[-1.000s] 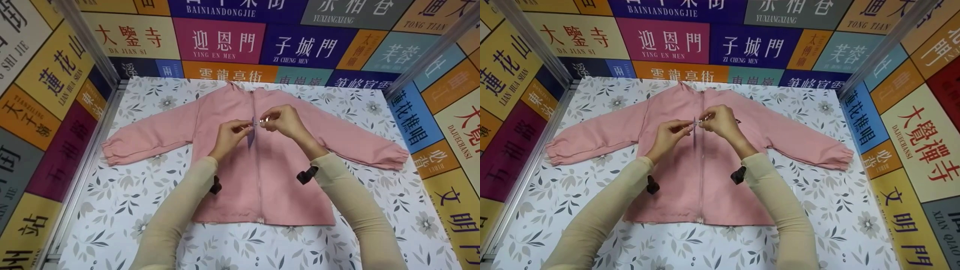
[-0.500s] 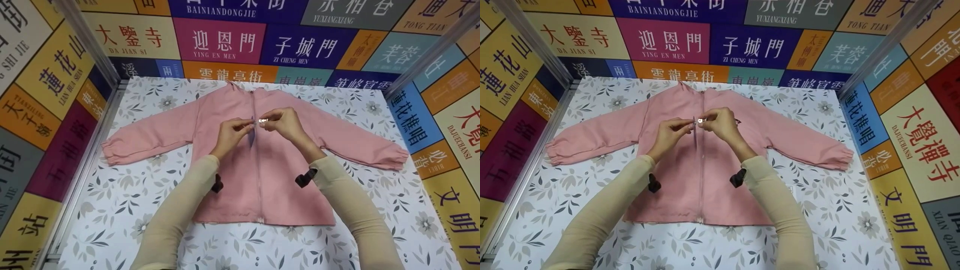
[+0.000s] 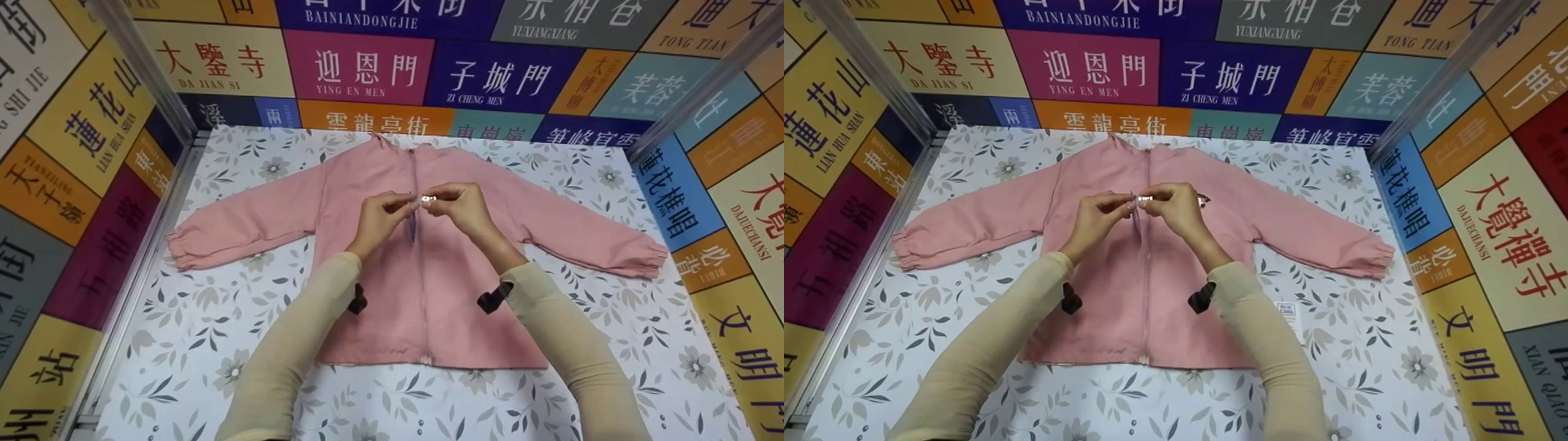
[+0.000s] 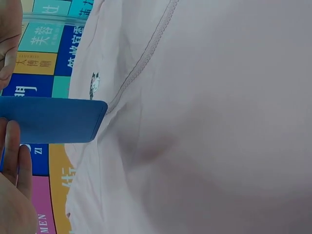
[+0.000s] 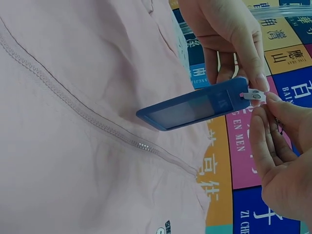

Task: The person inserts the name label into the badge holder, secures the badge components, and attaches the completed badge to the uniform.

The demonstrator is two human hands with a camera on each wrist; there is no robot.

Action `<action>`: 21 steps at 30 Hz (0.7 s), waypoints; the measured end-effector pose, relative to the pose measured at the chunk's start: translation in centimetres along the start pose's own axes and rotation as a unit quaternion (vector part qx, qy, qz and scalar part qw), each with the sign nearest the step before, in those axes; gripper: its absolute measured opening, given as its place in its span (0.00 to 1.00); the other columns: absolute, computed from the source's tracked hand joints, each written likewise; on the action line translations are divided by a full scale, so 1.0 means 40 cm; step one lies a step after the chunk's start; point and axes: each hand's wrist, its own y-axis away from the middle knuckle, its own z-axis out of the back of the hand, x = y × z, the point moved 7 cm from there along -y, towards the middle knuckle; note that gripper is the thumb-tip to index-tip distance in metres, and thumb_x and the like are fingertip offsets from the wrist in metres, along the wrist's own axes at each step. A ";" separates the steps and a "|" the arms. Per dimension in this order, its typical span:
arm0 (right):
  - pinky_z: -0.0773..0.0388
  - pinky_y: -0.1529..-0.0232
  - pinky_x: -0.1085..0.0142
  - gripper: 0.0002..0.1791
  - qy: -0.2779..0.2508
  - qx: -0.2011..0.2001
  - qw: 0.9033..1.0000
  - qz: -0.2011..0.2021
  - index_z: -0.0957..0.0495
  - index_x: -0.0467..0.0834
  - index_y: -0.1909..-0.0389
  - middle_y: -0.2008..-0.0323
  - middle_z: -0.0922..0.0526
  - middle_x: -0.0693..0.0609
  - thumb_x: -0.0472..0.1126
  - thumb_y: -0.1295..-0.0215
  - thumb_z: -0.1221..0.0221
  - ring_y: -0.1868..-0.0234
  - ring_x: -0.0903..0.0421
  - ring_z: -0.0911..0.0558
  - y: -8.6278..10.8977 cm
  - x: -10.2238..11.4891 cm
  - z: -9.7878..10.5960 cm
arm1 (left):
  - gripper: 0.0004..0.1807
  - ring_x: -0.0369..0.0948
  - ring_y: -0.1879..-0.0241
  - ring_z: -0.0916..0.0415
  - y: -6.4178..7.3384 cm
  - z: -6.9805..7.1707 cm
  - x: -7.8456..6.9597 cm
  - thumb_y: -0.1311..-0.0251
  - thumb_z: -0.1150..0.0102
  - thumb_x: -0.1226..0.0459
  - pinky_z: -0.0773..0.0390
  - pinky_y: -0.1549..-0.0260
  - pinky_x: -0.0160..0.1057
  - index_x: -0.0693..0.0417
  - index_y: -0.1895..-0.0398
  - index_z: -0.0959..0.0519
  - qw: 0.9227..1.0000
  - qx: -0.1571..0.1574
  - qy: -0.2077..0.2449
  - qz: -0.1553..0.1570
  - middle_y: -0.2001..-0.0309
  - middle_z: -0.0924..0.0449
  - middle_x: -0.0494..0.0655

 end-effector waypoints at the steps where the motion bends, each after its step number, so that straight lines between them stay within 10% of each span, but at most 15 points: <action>1: 0.15 0.63 0.67 0.12 -0.006 -0.001 1.000 0.000 0.13 0.36 0.58 0.66 0.10 0.51 0.37 0.42 0.31 0.70 0.61 0.13 0.001 -0.002 -0.001 | 0.12 0.44 0.69 0.17 -0.001 -0.001 0.003 0.42 0.32 0.66 0.18 0.67 0.31 0.62 0.56 0.13 1.000 0.002 -0.001 0.001 0.67 0.15 0.60; 10: 0.15 0.62 0.67 0.16 -0.049 -0.003 0.999 -0.011 0.17 0.29 0.54 0.65 0.10 0.48 0.34 0.40 0.33 0.69 0.60 0.14 0.007 -0.017 -0.011 | 0.13 0.55 0.67 0.16 0.003 -0.004 0.001 0.38 0.36 0.61 0.16 0.66 0.34 0.60 0.57 0.13 0.999 0.038 0.005 -0.015 0.67 0.15 0.55; 21: 0.15 0.62 0.68 0.14 -0.069 -0.009 0.997 -0.019 0.18 0.27 0.55 0.66 0.11 0.48 0.30 0.40 0.34 0.69 0.61 0.14 0.041 0.031 -0.015 | 0.13 0.38 0.67 0.20 0.013 -0.010 -0.028 0.31 0.42 0.59 0.20 0.63 0.32 0.58 0.55 0.14 0.985 0.048 -0.137 -0.091 0.65 0.15 0.50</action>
